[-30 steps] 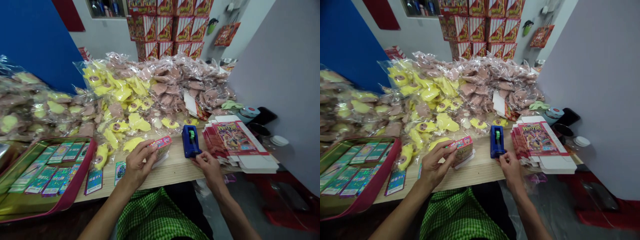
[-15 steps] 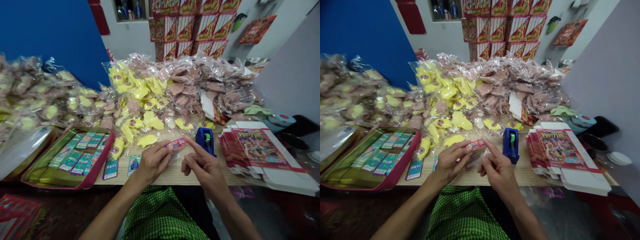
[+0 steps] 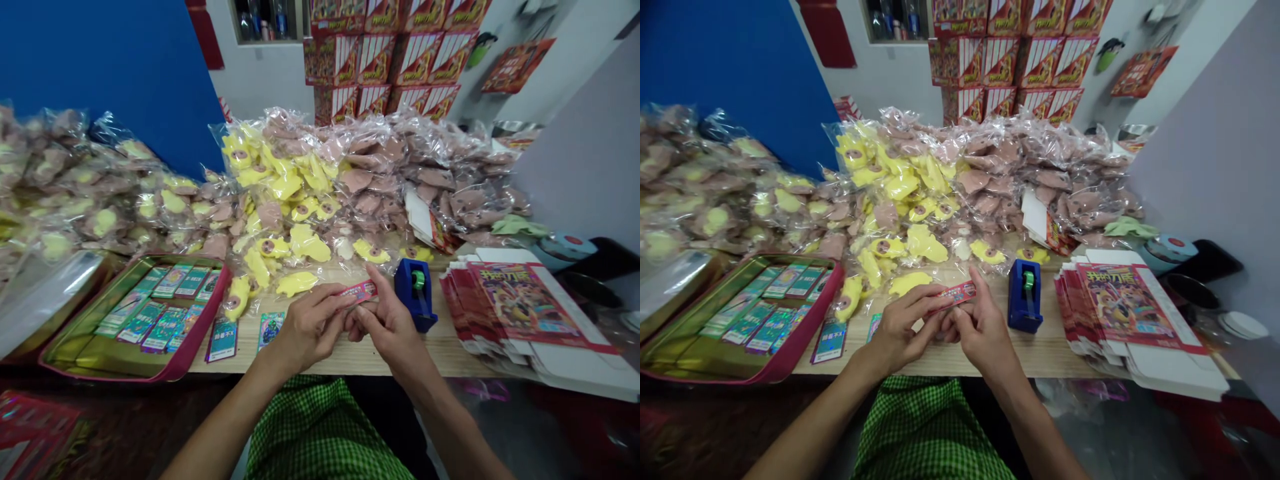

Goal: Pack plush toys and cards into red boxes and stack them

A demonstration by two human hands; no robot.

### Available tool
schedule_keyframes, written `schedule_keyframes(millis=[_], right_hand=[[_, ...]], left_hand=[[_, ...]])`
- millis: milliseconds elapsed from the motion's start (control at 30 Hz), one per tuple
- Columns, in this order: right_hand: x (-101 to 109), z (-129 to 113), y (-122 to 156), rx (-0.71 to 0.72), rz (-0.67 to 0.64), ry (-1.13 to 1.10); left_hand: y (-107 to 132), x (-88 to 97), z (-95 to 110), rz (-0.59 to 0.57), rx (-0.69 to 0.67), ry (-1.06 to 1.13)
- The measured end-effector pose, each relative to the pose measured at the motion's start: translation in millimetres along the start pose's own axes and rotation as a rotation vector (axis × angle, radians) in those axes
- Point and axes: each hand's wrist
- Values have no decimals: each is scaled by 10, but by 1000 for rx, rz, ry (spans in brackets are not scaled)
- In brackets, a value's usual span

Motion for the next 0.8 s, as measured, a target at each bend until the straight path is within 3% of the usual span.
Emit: schedule_keyframes(millis=[200, 333, 467, 533, 600, 667, 800], right_hand=[[-99, 114, -31, -62, 20, 139], [19, 20, 8, 45, 10, 394], [585, -456, -71, 88, -24, 945], [981, -742, -285, 32, 122, 1280], [1362, -953, -616, -39, 294, 1537], [1671, -1039, -989, -96, 348, 1624], [2027, -893, -1567, -149, 403, 1758]], left_hand=[[-98, -10, 24, 22, 10, -19], [-243, -51, -15, 52, 82, -92], [-229, 26, -184, 218, 438, -28], [-121, 52, -314, 260, 631, 5], [29, 28, -446, 183, 716, -57], [178, -55, -552, 94, 670, -197], [349, -305, -627, 70, 371, -369]])
Point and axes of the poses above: each hand's wrist, its own y-axis away from the middle knuckle, its own x-axis out of the back of the hand, z = x × y, and after that the axes turned 4 degrees about z, right-handed
